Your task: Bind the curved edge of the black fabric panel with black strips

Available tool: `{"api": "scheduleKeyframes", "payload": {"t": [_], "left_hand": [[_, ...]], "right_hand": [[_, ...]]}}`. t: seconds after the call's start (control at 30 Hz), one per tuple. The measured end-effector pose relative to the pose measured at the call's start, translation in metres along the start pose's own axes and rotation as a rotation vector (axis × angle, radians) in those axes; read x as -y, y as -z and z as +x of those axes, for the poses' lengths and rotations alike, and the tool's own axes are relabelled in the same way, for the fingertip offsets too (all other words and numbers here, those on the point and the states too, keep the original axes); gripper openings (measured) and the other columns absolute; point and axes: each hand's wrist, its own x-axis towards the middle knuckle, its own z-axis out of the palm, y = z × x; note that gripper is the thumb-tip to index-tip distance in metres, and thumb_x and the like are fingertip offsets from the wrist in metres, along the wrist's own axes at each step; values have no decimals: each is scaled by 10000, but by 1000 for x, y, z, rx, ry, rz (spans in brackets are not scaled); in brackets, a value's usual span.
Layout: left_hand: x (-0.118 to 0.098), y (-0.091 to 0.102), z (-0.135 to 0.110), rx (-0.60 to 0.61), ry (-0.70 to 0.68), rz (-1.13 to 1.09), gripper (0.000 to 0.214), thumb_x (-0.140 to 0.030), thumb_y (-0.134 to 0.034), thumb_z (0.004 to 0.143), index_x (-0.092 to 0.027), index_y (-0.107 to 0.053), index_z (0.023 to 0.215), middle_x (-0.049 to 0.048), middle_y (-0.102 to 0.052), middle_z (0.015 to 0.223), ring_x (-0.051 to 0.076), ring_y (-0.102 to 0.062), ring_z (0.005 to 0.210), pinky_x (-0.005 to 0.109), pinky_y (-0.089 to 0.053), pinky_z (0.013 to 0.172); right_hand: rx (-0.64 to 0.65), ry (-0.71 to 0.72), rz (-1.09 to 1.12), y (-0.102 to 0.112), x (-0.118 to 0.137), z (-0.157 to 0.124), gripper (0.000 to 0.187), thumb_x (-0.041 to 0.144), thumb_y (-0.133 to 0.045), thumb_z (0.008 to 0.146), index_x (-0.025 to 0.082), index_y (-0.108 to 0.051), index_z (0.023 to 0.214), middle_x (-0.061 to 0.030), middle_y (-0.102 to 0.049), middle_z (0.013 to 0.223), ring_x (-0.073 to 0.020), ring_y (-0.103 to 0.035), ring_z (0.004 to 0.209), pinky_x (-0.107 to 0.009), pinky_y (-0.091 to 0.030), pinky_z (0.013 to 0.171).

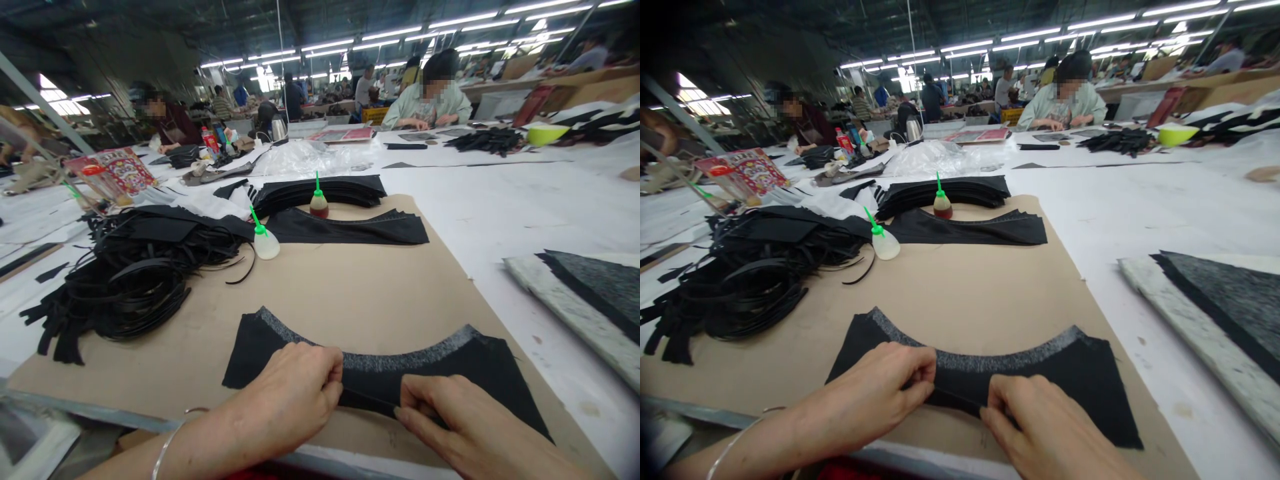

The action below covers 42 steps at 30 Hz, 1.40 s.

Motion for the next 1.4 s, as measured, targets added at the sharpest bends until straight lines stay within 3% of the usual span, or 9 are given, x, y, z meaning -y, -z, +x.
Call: {"api": "scheduleKeyframes", "payload": {"t": [0.27,0.53,0.83,1.13,1.4], "left_hand": [[-5,1,3,20,21,-33,164,-193,-509,742,-206,-630,633,-32,-500,559,123,-424,536,235,-243,528],[11,-2,-1,-12,93,57,163,-208,-493,746,-213,-585,611,-29,-528,556,127,-446,534,244,-234,522],[16,7,9,-25,138,-1,86,-199,-545,727,-226,-604,670,-37,-630,630,137,-575,621,235,-302,562],[26,-1,26,-73,110,31,124,-178,-521,715,-232,-631,695,-24,-669,678,153,-609,659,237,-308,550],[35,-7,29,-92,102,-12,105,-181,-533,705,-234,-623,701,-30,-663,667,145,-597,629,236,-299,532]], "right_hand": [[-37,-38,-170,4,9,-3,256,355,-421,926,231,-580,769,-67,-665,844,-227,-605,708,-296,-301,574],[-54,2,-224,1,23,4,248,216,-383,950,236,-581,802,-52,-687,802,-239,-657,733,-295,-307,582],[-141,22,-207,-4,19,17,212,279,-420,953,261,-562,797,-11,-667,741,-231,-657,704,-295,-263,558],[-161,-34,-270,-8,27,33,229,231,-392,960,243,-568,814,-45,-671,751,-253,-652,695,-302,-235,557],[-151,-55,-296,-10,28,37,217,279,-422,961,265,-567,800,-19,-663,723,-272,-663,715,-292,-225,549]]}}
